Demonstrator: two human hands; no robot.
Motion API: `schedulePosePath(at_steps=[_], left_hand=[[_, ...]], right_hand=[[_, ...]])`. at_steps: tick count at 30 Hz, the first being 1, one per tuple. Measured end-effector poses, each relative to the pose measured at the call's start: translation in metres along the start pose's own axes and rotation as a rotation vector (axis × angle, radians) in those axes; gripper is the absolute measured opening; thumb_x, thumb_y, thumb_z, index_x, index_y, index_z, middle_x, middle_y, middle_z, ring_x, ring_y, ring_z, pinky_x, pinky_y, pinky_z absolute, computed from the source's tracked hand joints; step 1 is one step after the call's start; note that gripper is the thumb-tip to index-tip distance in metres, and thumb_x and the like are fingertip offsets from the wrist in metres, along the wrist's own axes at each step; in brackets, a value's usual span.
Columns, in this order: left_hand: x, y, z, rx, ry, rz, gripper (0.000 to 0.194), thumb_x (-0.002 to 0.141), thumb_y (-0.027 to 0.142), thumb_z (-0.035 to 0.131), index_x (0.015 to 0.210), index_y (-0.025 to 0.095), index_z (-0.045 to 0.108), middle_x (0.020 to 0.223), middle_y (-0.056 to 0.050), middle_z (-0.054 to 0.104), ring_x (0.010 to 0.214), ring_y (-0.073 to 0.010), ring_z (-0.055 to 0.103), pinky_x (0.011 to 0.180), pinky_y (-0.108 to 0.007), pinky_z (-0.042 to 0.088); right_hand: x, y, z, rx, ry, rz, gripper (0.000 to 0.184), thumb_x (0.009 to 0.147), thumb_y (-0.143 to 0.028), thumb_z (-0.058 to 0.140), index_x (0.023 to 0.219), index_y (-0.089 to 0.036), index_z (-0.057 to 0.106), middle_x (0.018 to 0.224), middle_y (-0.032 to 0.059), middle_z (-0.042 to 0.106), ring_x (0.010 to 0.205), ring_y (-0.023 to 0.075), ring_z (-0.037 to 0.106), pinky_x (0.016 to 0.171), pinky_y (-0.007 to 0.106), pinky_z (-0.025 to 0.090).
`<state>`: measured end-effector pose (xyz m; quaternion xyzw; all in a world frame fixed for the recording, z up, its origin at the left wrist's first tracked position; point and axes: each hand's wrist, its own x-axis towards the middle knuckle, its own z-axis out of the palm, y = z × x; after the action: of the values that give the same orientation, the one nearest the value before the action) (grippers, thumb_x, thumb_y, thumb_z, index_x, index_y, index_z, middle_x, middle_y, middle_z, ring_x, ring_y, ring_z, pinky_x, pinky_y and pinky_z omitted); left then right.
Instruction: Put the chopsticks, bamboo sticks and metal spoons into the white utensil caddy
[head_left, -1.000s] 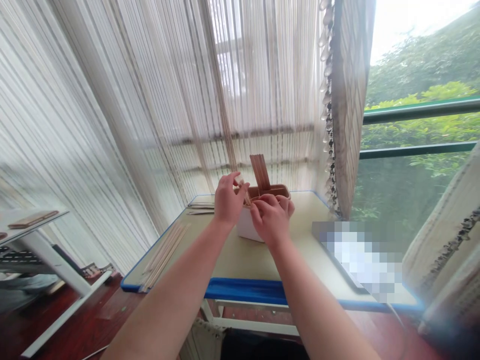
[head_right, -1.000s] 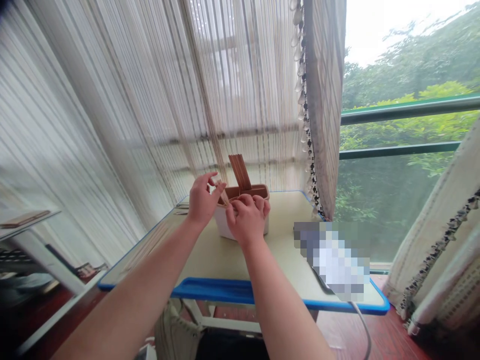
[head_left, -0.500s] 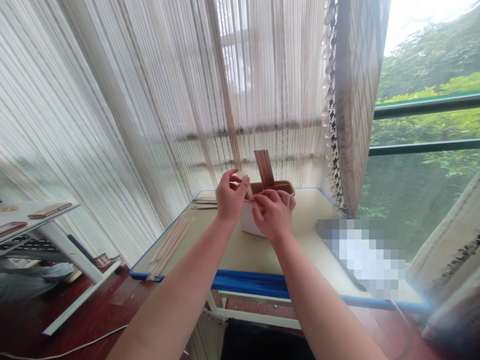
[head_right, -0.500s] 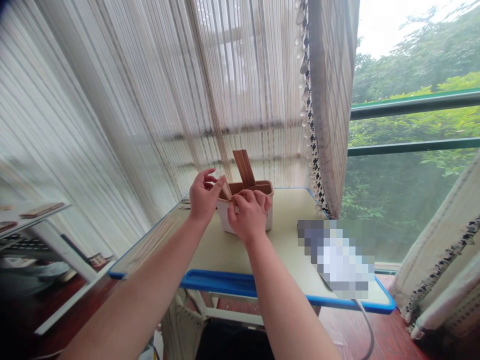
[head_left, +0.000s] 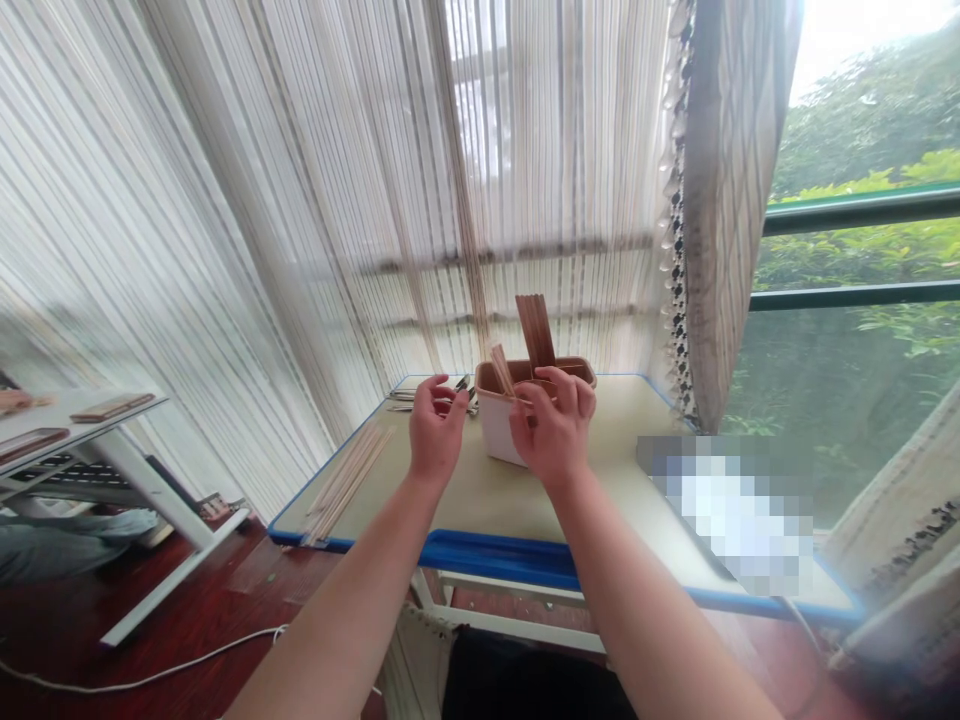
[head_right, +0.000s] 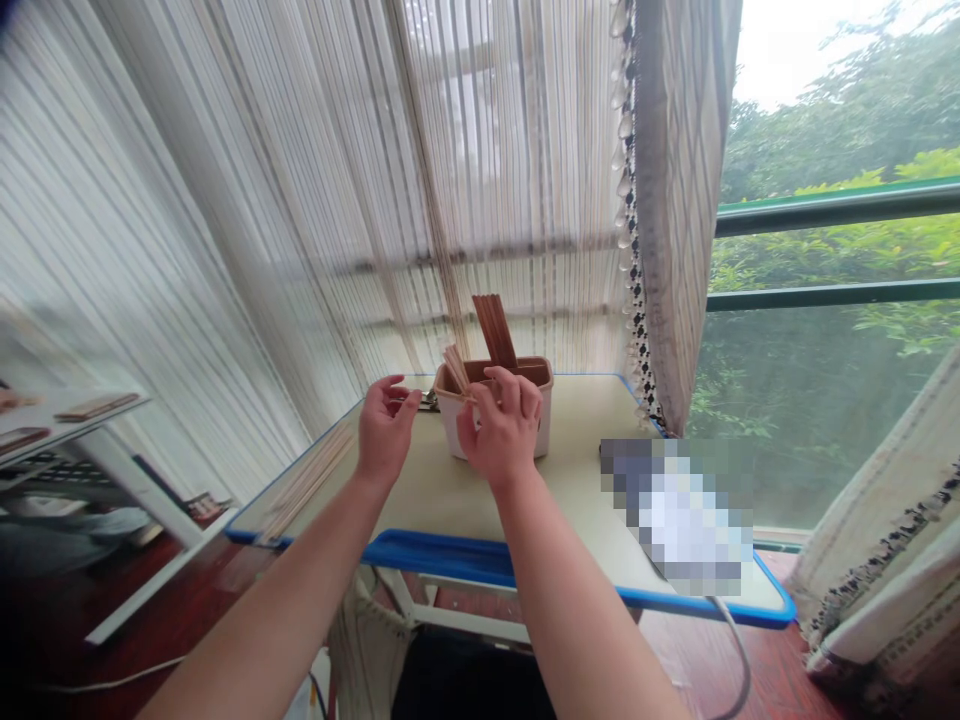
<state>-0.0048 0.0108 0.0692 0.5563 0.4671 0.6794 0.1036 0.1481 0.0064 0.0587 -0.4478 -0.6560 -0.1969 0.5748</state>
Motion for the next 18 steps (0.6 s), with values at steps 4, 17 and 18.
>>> schedulePosePath(at_steps=[4, 17, 18], left_hand=[[-0.01, -0.017, -0.041, 0.306, 0.061, 0.056, 0.031, 0.078, 0.035, 0.057, 0.102, 0.017, 0.054, 0.08, -0.002, 0.058, 0.065, -0.0121, 0.053, 0.063, -0.026, 0.045], [-0.039, -0.046, -0.087, 0.994, -0.085, 0.172, 0.023, 0.083, 0.023, 0.046, 0.101, 0.019, 0.061, 0.112, -0.01, 0.057, 0.108, -0.0241, 0.047, 0.093, -0.04, 0.035], [-0.04, -0.045, -0.085, 1.057, -0.121, 0.139, 0.024, 0.083, 0.022, 0.046, 0.102, 0.018, 0.061, 0.119, -0.012, 0.054, 0.113, -0.0256, 0.044, 0.095, -0.041, 0.033]], right_hand=[[-0.011, -0.012, 0.005, 0.192, -0.293, -0.322, 0.024, 0.08, -0.02, 0.05, 0.1, -0.025, 0.063, 0.112, 0.0058, 0.056, 0.107, 0.021, 0.046, 0.094, 0.035, 0.037], [-0.043, -0.02, 0.047, 0.393, -1.02, -0.22, 0.015, 0.079, -0.021, 0.052, 0.087, -0.018, 0.064, 0.092, 0.0066, 0.062, 0.085, 0.0175, 0.057, 0.08, 0.03, 0.044], [-0.042, -0.021, 0.047, 0.41, -1.024, -0.216, 0.014, 0.08, -0.021, 0.052, 0.085, -0.018, 0.064, 0.09, 0.0063, 0.062, 0.083, 0.0173, 0.057, 0.079, 0.03, 0.044]])
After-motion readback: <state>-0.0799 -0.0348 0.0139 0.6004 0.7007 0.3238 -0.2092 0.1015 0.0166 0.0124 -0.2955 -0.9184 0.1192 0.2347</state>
